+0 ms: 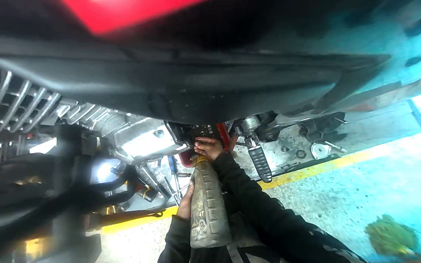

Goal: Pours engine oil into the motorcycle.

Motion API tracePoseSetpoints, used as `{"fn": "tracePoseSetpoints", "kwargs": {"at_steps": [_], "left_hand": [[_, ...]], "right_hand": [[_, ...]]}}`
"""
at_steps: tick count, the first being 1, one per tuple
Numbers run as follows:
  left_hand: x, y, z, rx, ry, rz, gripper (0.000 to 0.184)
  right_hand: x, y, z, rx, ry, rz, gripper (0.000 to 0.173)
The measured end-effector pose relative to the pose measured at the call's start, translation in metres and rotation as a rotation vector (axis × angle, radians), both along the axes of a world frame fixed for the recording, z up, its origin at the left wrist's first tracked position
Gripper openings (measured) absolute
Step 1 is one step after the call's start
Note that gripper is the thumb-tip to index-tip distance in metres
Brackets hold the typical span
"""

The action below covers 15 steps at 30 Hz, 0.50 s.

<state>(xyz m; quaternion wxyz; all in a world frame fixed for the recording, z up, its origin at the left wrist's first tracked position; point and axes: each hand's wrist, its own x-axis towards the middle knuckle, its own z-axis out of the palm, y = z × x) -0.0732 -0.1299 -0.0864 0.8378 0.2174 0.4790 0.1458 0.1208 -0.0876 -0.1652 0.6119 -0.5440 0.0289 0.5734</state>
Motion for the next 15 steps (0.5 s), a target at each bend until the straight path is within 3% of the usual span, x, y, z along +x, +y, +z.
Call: {"fn": "tracePoseSetpoints", "kwargs": {"at_steps": [5, 11, 15], "left_hand": [[0.0, -0.005, -0.002, -0.02, -0.046, -0.002, 0.047], [-0.001, -0.004, -0.001, 0.028, -0.042, -0.054, 0.048], [-0.001, -0.005, -0.002, 0.009, -0.092, -0.046, 0.045]], "right_hand": [[-0.001, 0.001, 0.002, -0.015, 0.012, 0.029, 0.024], [0.004, 0.002, 0.013, -0.035, 0.036, 0.089, 0.033], [0.004, 0.002, 0.0, 0.02, 0.046, 0.081, 0.035]]}}
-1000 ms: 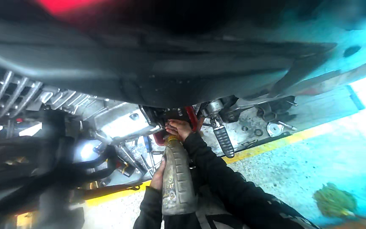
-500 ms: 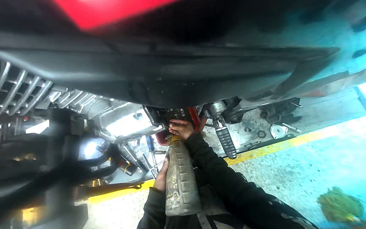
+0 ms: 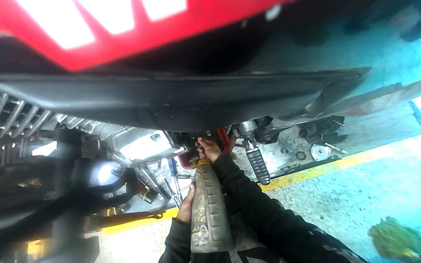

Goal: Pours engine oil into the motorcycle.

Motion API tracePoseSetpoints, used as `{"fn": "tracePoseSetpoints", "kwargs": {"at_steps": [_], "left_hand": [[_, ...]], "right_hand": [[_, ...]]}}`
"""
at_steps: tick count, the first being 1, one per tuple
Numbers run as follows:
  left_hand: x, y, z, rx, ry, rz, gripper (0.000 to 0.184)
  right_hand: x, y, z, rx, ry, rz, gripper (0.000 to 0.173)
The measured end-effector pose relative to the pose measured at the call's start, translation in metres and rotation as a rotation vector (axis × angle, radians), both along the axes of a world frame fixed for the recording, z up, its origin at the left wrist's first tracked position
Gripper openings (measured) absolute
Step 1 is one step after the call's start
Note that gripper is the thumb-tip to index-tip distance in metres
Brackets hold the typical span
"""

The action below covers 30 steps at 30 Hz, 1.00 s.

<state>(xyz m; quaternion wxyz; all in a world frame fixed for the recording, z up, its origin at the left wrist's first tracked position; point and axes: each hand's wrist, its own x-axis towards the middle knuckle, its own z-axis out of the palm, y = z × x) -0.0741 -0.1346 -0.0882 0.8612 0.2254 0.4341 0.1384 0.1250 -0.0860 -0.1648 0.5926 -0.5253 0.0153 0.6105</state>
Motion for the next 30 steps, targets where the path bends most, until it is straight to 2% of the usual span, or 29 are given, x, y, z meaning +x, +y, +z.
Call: {"fn": "tracePoseSetpoints", "kwargs": {"at_steps": [3, 6, 8, 9, 12, 13, 15, 18, 19, 21, 23, 24, 25, 28, 30], "left_hand": [[0.002, 0.0, 0.002, -0.008, 0.009, 0.01, 0.045], [0.002, 0.0, 0.003, 0.011, 0.019, 0.006, 0.042], [0.0, 0.0, 0.001, -0.004, -0.017, 0.009, 0.039], [-0.001, -0.001, 0.002, -0.013, -0.036, 0.011, 0.039], [0.001, -0.004, 0.019, 0.0, -0.071, 0.015, 0.039], [0.004, -0.006, 0.029, 0.006, -0.097, 0.022, 0.038], [0.011, -0.007, 0.046, 0.004, -0.174, 0.028, 0.038], [0.022, -0.006, 0.06, 0.039, -0.205, -0.003, 0.036], [0.025, -0.006, 0.061, 0.056, -0.184, -0.01, 0.037], [0.031, -0.008, 0.063, 0.102, -0.146, -0.012, 0.04], [0.036, -0.009, 0.07, 0.111, -0.14, -0.002, 0.042], [0.037, -0.01, 0.074, 0.107, -0.138, 0.007, 0.041], [0.038, -0.009, 0.077, 0.097, -0.137, 0.02, 0.039], [0.041, -0.009, 0.081, 0.104, -0.106, 0.058, 0.036], [0.042, -0.012, 0.083, 0.091, -0.135, 0.062, 0.037]], "right_hand": [[-0.001, 0.0, -0.002, 0.036, 0.047, -0.016, 0.035], [0.001, -0.004, 0.0, 0.101, 0.074, 0.004, 0.015], [0.002, -0.006, 0.004, 0.116, 0.081, -0.007, 0.014], [0.003, -0.006, 0.007, 0.111, 0.116, -0.021, 0.015], [0.005, -0.002, 0.015, -0.007, 0.276, -0.126, 0.037], [0.003, 0.0, 0.015, -0.045, 0.297, -0.193, 0.037], [-0.001, 0.002, 0.013, -0.111, 0.189, -0.225, 0.03], [0.01, -0.005, 0.044, -0.222, -0.044, -0.059, 0.033], [0.01, -0.009, 0.04, -0.152, -0.122, -0.054, 0.033], [-0.004, -0.014, -0.02, 0.315, -0.468, -0.246, 0.031], [0.016, -0.009, 0.045, -0.15, -0.116, -0.082, 0.031], [0.017, -0.006, 0.057, -0.249, -0.068, -0.077, 0.031], [0.012, -0.005, 0.058, -0.248, -0.064, -0.104, 0.03], [0.009, -0.006, 0.04, 0.015, 0.046, -0.235, 0.024], [0.015, -0.001, 0.054, -0.031, 0.064, -0.258, 0.027]]}}
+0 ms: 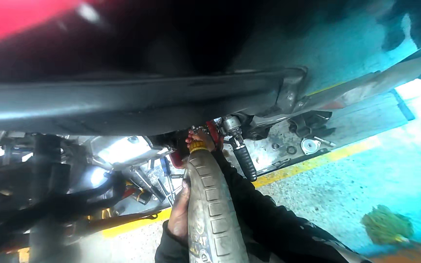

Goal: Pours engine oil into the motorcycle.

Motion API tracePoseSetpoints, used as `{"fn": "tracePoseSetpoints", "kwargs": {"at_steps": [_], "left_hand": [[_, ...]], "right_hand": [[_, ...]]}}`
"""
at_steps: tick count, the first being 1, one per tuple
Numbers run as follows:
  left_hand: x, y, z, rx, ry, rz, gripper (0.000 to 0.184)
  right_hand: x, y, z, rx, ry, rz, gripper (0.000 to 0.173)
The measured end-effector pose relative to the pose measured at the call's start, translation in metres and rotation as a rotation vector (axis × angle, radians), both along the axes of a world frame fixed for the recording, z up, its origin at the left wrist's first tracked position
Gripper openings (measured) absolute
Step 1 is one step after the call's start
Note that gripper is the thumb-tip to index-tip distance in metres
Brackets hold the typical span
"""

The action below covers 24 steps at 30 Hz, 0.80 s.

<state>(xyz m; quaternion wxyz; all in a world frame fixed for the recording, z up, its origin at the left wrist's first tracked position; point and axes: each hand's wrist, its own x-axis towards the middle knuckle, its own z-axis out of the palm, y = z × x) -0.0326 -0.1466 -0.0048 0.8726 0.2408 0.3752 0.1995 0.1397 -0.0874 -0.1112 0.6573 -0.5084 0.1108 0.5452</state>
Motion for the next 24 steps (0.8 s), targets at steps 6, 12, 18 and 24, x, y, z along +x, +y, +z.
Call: {"fn": "tracePoseSetpoints", "kwargs": {"at_steps": [6, 12, 18, 24], "left_hand": [[-0.003, 0.002, -0.005, -0.043, -0.139, -0.044, 0.034], [-0.005, 0.006, 0.0, -0.085, -0.166, -0.061, 0.033], [-0.006, 0.001, 0.0, -0.059, -0.08, -0.018, 0.032], [-0.006, 0.001, -0.003, -0.072, -0.114, -0.056, 0.032]], "right_hand": [[0.009, 0.011, -0.002, 0.188, 0.207, -0.176, 0.031], [0.011, 0.011, 0.005, 0.27, 0.124, -0.062, 0.029], [0.013, -0.003, 0.024, 0.152, -0.173, -0.033, 0.023], [0.017, -0.011, 0.023, 0.135, -0.483, 0.089, 0.024]]}}
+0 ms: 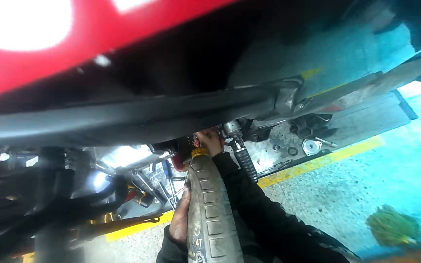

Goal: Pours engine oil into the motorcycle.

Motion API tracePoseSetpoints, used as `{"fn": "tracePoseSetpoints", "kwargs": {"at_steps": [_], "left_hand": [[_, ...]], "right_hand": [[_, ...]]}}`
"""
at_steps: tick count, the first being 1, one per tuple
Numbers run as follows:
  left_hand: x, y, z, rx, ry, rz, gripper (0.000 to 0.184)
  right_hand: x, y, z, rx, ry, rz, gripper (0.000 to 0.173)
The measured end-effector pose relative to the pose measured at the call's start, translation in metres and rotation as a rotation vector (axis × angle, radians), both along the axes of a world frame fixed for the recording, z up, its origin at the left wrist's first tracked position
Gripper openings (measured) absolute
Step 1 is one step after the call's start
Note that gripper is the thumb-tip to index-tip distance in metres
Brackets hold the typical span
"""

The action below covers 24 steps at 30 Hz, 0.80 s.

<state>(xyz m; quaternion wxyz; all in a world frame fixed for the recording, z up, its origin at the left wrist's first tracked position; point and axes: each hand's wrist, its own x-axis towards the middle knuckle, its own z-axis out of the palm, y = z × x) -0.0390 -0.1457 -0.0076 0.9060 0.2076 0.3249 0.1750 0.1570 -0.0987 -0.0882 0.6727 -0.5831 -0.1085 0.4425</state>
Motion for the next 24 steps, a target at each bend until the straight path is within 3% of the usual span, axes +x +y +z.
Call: {"fn": "tracePoseSetpoints", "kwargs": {"at_steps": [8, 12, 14, 17, 20, 22, 24], "left_hand": [[0.003, 0.004, 0.004, -0.06, -0.124, -0.034, 0.035], [0.006, 0.004, 0.012, 0.024, 0.046, 0.001, 0.036], [0.006, 0.005, 0.013, 0.023, 0.029, 0.013, 0.036], [0.007, 0.006, 0.019, 0.019, -0.001, 0.019, 0.034], [0.006, 0.007, 0.019, 0.031, -0.027, -0.001, 0.034], [0.006, 0.006, 0.018, 0.037, -0.054, -0.017, 0.034], [0.007, 0.003, 0.019, 0.03, -0.054, -0.021, 0.033]], "right_hand": [[0.009, -0.006, 0.019, -0.155, -0.212, 0.121, 0.028], [0.002, -0.01, 0.006, -0.082, -0.32, 0.112, 0.039], [-0.004, -0.009, 0.002, -0.013, -0.232, 0.059, 0.04], [-0.011, -0.005, 0.014, 0.113, 0.16, -0.053, 0.036], [-0.01, -0.008, 0.041, 0.015, 0.502, -0.113, 0.027], [-0.009, -0.007, 0.041, -0.107, 0.349, -0.078, 0.035], [-0.01, -0.009, 0.03, -0.166, 0.005, -0.01, 0.041]]}}
